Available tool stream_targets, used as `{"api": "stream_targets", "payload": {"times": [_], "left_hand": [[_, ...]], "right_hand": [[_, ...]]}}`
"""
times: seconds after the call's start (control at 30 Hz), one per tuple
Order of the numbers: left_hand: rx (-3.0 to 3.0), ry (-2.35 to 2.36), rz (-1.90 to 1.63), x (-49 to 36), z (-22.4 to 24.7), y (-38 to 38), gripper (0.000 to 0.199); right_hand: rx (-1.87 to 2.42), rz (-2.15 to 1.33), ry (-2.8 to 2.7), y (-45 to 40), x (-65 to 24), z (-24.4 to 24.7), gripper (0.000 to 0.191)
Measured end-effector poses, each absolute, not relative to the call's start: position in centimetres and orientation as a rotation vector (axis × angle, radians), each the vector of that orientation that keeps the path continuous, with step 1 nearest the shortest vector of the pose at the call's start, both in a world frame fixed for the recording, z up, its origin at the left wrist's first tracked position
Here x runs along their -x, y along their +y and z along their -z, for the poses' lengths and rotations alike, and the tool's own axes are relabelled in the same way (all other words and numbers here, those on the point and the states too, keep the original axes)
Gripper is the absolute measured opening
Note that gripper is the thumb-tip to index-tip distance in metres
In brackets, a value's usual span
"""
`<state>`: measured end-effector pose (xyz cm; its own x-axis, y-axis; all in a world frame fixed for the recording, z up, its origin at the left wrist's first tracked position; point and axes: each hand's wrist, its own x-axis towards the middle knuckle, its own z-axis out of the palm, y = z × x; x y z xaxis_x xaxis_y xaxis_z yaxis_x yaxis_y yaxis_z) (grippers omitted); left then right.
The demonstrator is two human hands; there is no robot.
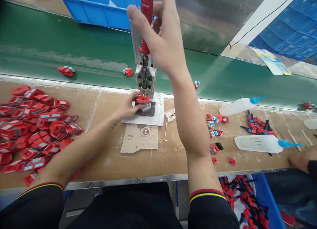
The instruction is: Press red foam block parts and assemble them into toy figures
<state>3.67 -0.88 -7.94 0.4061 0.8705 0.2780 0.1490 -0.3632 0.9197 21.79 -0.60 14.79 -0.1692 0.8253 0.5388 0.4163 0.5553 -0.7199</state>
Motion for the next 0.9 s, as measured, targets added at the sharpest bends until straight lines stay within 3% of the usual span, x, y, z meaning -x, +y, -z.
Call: {"api": "stream_targets", "payload": {"times": [0.13,0.4,0.73,0.9], "left_hand": [[-1.786,0.894,-1.011,-4.0,8.0,-0.8,0.043],[-1.843,0.866,-1.016,-4.2,8.4,-0.4,0.042],[-1.857,0.810,-1.055,-4.1,8.0,-1.1,0.042],[-1.853,0.860,-1.037,-4.2,7.9,-1.3,0.041]], "right_hand": [[0.758,-0.310,-1.756,-2.0,-20.5,-13.1,0.024],[0.917,-0.127,-1.955,-10.2,-21.2,-9.7,0.006],[0.992,-0.365,-1.989,-10.2,-22.1,-4.6,0.006],[1.005,-0.512,-1.658,-12.0,-21.9,-3.2,0.021]]}}
